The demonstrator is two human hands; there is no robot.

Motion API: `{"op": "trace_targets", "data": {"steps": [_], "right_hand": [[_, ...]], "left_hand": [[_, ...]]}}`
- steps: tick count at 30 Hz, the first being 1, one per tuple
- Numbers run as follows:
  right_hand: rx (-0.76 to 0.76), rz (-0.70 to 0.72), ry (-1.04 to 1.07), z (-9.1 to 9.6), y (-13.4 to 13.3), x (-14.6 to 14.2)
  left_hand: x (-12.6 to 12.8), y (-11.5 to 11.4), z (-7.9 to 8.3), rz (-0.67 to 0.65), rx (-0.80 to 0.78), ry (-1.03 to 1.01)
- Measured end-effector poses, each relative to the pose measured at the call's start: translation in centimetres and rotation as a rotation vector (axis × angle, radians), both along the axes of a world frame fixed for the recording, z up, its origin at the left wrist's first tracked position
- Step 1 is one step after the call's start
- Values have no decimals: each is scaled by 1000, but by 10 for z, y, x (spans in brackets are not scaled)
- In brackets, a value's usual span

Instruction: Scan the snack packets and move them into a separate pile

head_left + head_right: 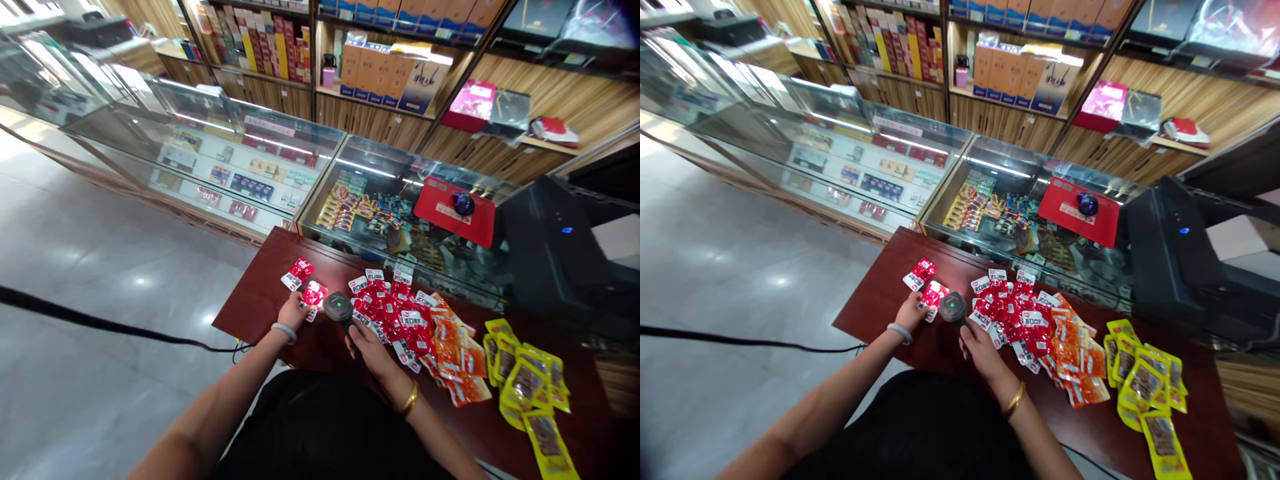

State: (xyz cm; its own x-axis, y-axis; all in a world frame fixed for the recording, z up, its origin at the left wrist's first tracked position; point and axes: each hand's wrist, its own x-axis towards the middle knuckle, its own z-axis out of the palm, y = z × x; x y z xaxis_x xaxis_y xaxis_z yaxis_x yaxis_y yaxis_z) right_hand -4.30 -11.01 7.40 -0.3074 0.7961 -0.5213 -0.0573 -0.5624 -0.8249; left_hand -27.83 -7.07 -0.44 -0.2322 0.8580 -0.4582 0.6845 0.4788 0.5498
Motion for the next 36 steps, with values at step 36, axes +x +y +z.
{"op": "trace_targets", "data": {"steps": [36], "right_hand": [[-1, -250, -39, -2, -40, 63]], "left_hand": [[114, 19, -5, -287, 25, -65]]}}
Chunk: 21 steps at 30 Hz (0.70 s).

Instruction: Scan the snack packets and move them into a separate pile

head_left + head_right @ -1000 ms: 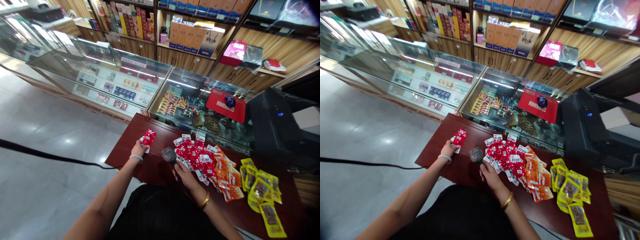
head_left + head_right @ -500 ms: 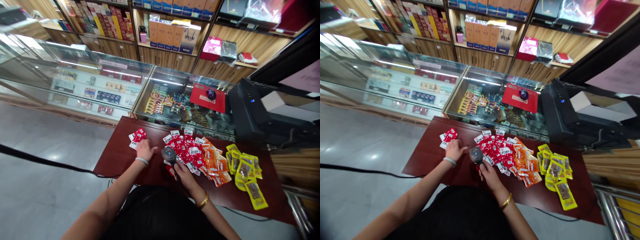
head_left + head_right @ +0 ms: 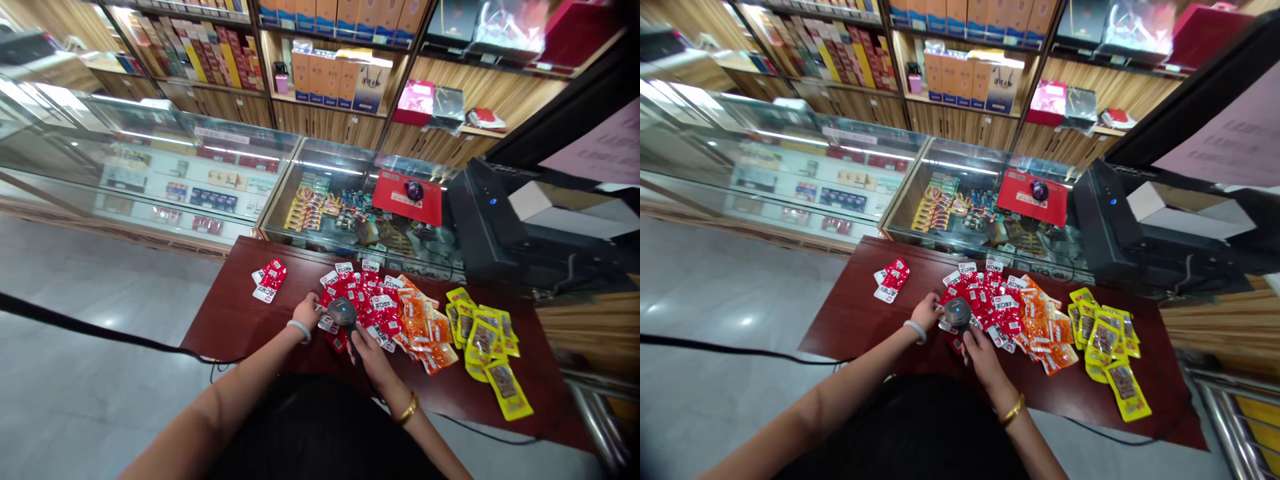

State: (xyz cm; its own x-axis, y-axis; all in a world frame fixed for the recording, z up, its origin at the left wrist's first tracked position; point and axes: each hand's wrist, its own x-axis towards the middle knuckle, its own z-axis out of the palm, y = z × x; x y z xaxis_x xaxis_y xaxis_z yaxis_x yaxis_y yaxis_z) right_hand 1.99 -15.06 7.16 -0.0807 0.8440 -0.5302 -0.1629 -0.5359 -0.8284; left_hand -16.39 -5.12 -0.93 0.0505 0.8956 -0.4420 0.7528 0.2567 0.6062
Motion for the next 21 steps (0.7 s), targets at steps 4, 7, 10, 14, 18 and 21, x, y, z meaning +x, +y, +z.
{"op": "trace_targets", "data": {"steps": [4, 7, 10, 14, 18, 21], "right_hand": [[-17, 37, 12, -1, 7, -9], [-19, 86, 33, 0, 15, -20], [-9, 161, 50, 1, 20, -31], [0, 238, 60, 3, 21, -43], [-8, 292, 39, 2, 18, -48], [-1, 309, 33, 0, 16, -48]], "left_hand": [[-31, -18, -2, 168, -34, -141], [-48, -31, -2, 215, -10, -167], [-63, -43, -5, 229, 21, -176], [-89, -50, -9, 300, 22, -129], [-129, -44, -7, 436, 0, 22], [-151, -33, 1, 499, -7, 141]]}}
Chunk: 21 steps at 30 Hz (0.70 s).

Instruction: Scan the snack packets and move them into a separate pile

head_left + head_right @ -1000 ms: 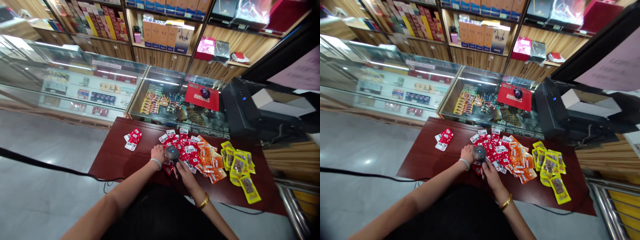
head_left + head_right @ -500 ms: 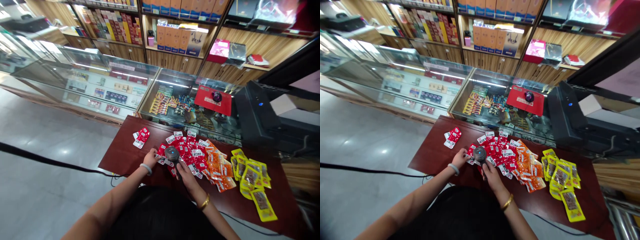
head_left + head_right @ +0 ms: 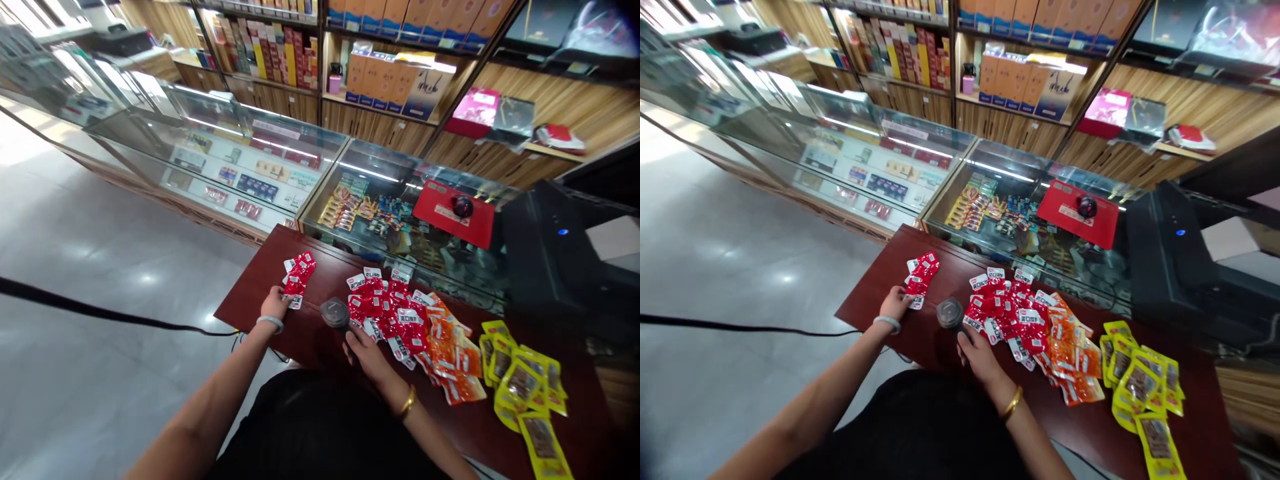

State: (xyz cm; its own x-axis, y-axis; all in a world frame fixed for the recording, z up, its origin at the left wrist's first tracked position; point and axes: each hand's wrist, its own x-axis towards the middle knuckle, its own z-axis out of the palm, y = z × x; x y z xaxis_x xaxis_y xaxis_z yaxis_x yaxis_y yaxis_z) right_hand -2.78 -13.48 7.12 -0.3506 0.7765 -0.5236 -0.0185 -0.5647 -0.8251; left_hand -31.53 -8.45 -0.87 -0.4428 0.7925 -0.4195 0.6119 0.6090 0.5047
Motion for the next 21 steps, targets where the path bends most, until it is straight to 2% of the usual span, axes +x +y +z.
{"op": "trace_targets", "data": {"steps": [3, 5, 7, 10, 12, 14, 17, 21], "right_hand": [[3, -23, 1, -2, -3, 5], [-12, -63, -3, -3, -5, 11], [-28, -112, -11, -3, -8, 19], [-44, -176, -30, -2, -12, 31], [-57, -211, -43, -1, -15, 38], [-61, -241, -54, 1, -18, 44], [-41, -267, -64, 2, -20, 48], [-35, -284, -67, 0, -20, 50]], "left_hand": [[3, 8, 11, 20, 66, 260], [24, 11, 17, -35, 155, 374], [56, 12, 22, -208, 197, 346], [113, 9, 24, -499, 151, 241], [145, 7, 21, -624, 137, 220], [166, 6, 17, -702, 137, 220], [176, 7, 10, -717, 126, 220], [160, 10, 3, -600, 13, 98]]}}
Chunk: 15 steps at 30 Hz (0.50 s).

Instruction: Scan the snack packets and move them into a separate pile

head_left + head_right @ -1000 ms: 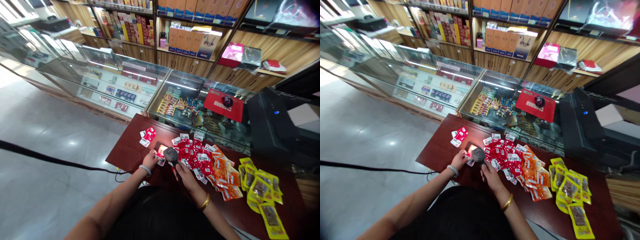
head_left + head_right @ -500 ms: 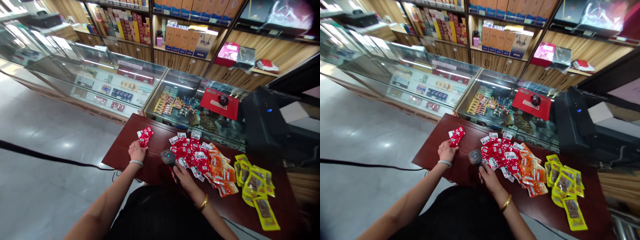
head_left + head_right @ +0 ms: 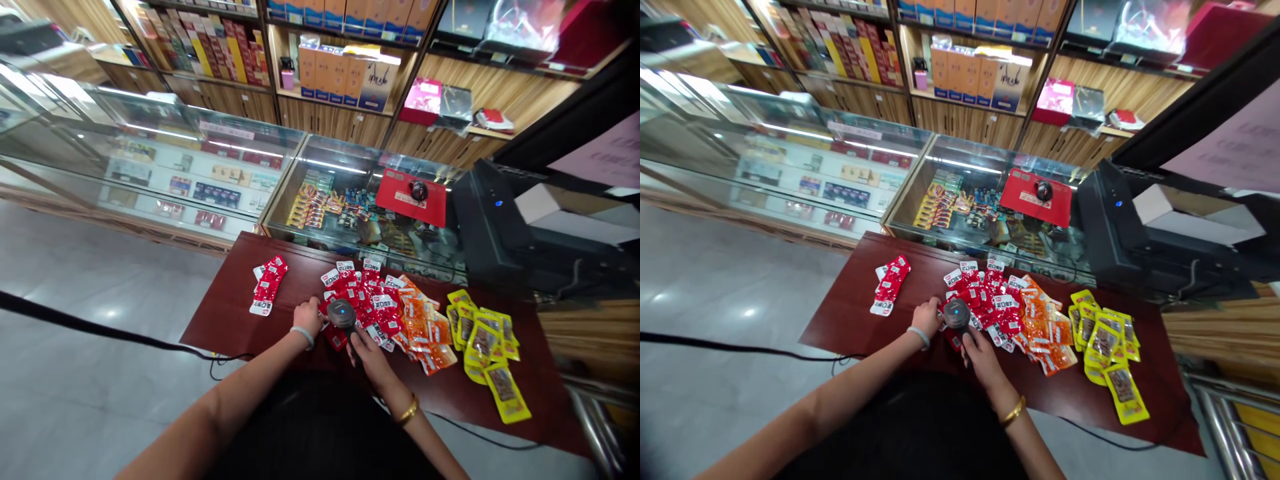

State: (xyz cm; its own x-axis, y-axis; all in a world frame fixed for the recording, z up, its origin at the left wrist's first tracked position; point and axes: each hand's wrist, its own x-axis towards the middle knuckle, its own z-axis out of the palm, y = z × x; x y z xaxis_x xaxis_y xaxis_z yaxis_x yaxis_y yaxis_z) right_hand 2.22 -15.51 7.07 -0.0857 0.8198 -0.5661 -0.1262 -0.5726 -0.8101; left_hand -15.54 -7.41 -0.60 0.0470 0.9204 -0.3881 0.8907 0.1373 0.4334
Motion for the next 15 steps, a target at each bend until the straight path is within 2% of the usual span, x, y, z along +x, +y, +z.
{"op": "trace_targets", "data": {"steps": [3, 7, 15], "right_hand": [[2, 24, 6, -4, 3, -2], [8, 102, 16, -5, 12, -15], [36, 296, 95, 3, 28, -52]], "left_hand": [[-23, -3, -2, 151, -99, -122], [-54, -15, -2, 267, -80, -238], [-106, -39, 5, 432, -33, -179]]}}
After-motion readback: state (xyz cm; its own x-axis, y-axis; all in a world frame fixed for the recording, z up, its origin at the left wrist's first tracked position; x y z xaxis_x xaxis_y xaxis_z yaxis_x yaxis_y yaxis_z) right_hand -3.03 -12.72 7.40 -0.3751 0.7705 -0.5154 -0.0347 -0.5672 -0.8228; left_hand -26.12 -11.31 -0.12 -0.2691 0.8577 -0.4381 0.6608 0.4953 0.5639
